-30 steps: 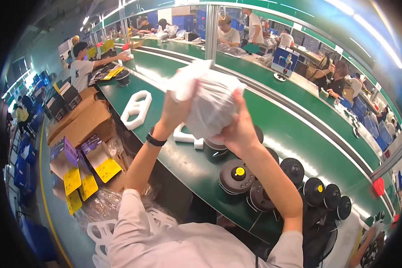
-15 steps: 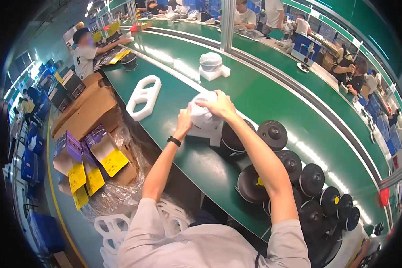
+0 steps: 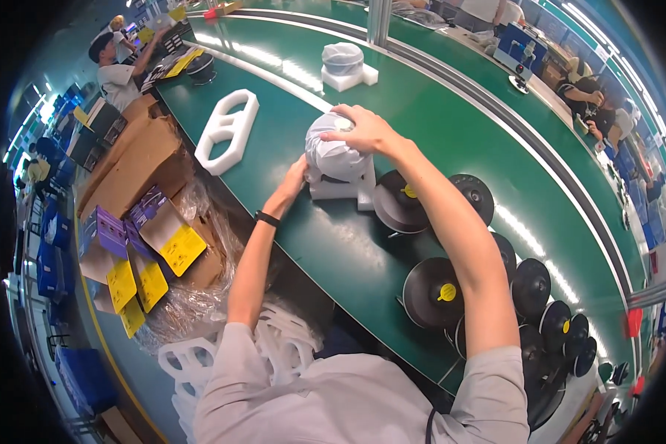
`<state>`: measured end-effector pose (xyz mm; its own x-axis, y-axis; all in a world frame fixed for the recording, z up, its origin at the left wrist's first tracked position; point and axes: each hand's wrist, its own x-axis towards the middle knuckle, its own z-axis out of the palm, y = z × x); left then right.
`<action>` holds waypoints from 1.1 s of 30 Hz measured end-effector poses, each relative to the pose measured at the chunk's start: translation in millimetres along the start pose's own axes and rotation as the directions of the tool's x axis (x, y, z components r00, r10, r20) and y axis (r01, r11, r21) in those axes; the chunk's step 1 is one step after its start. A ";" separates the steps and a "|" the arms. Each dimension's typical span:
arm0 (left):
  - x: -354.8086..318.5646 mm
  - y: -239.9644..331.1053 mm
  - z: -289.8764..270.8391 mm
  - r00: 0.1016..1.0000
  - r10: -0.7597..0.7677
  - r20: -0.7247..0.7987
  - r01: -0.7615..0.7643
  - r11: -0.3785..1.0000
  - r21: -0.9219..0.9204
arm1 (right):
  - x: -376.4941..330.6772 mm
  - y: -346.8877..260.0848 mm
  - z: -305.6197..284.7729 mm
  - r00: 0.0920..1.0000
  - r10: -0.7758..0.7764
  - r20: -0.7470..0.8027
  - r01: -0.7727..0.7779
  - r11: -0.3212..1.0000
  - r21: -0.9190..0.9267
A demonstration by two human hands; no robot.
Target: Packaging industrial light fixture components into protective bags and placing them into foam inserts on an assembly line.
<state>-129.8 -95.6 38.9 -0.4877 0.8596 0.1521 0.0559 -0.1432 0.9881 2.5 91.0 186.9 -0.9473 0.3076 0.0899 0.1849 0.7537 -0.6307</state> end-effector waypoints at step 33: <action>-24.8 -3.4 36.4 0.952 0.191 -0.240 -0.141 0.967 0.213 | 9.8 1.0 27.2 0.987 -0.154 -0.033 0.158 0.966 0.203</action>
<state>-86.2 -98.5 32.6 -0.6626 0.6730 0.3286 0.3083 -0.1548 0.9386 -13.8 79.0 166.2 -0.9552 0.2069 0.2118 -0.0241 0.6588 -0.7519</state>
